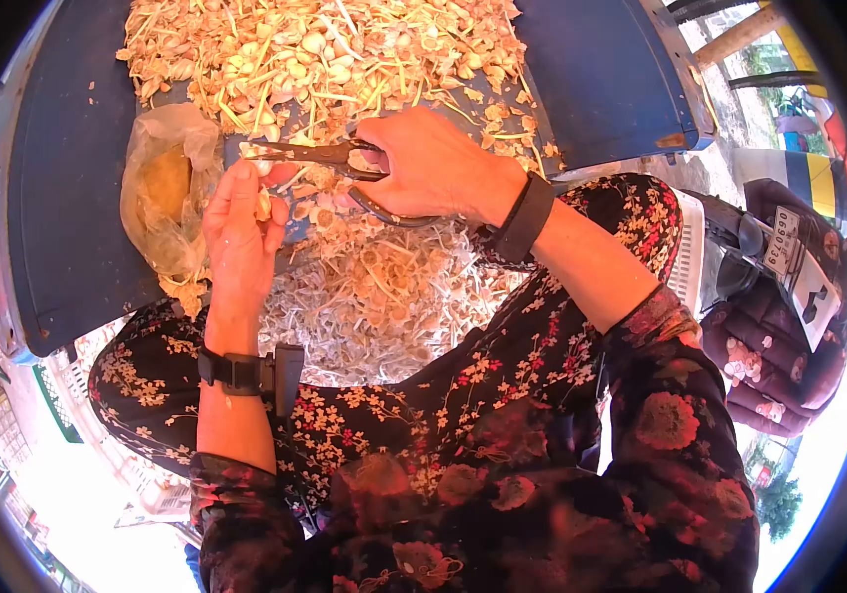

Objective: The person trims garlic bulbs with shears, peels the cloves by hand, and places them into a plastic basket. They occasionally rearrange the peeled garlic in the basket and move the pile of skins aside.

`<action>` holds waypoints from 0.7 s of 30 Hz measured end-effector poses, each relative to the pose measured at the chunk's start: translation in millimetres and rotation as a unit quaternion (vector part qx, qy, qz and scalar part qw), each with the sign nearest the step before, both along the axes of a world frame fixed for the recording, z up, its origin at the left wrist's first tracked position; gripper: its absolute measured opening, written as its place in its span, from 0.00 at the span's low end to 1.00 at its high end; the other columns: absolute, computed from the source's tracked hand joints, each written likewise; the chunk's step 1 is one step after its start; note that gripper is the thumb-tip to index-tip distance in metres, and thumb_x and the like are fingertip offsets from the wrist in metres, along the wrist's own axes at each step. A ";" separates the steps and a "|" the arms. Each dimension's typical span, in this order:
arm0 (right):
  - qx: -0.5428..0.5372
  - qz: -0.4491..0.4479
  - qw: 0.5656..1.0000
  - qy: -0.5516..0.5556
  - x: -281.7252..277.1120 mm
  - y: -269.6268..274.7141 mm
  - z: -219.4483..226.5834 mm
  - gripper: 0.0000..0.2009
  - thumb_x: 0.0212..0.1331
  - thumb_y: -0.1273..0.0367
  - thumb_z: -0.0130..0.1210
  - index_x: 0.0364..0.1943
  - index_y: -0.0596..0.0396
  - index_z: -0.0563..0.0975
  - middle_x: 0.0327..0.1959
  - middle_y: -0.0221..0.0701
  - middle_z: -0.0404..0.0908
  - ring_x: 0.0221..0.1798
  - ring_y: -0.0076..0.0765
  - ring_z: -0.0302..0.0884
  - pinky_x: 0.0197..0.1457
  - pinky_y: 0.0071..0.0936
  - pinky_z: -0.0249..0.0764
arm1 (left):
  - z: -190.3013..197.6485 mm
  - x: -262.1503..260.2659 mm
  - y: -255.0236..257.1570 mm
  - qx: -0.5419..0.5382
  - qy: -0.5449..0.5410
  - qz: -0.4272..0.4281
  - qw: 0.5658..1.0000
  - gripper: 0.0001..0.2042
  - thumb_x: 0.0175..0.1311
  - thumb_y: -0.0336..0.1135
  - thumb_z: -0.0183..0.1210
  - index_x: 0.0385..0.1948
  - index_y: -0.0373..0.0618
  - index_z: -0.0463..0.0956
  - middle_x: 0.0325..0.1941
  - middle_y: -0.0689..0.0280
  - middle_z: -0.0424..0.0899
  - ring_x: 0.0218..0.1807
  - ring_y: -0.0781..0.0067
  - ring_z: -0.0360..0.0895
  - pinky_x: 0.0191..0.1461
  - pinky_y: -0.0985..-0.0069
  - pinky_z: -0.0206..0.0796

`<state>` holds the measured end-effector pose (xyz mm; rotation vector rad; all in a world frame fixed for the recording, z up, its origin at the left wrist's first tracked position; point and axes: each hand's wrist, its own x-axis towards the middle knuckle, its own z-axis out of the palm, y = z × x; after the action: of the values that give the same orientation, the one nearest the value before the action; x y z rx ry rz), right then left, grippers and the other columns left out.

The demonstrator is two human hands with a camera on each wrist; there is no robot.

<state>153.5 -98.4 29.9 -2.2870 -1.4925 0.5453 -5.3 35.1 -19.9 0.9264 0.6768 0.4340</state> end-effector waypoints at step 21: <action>-0.095 -0.054 0.894 0.434 -27.7 -10.1 -2.0 0.29 0.55 0.45 0.58 0.14 0.59 0.73 0.09 0.25 0.67 0.12 0.20 0.65 0.17 0.20 0.63 | -9.7 -6.3 4.8 -0.059 -0.083 0.033 0.994 0.12 0.68 0.39 0.53 0.39 0.38 0.76 0.30 0.62 0.79 0.15 0.88 0.58 0.15 0.89 0.46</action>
<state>125.8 -108.5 27.8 -1.7980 -0.8741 1.4797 -11.5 39.9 -29.6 0.7491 0.5764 0.5181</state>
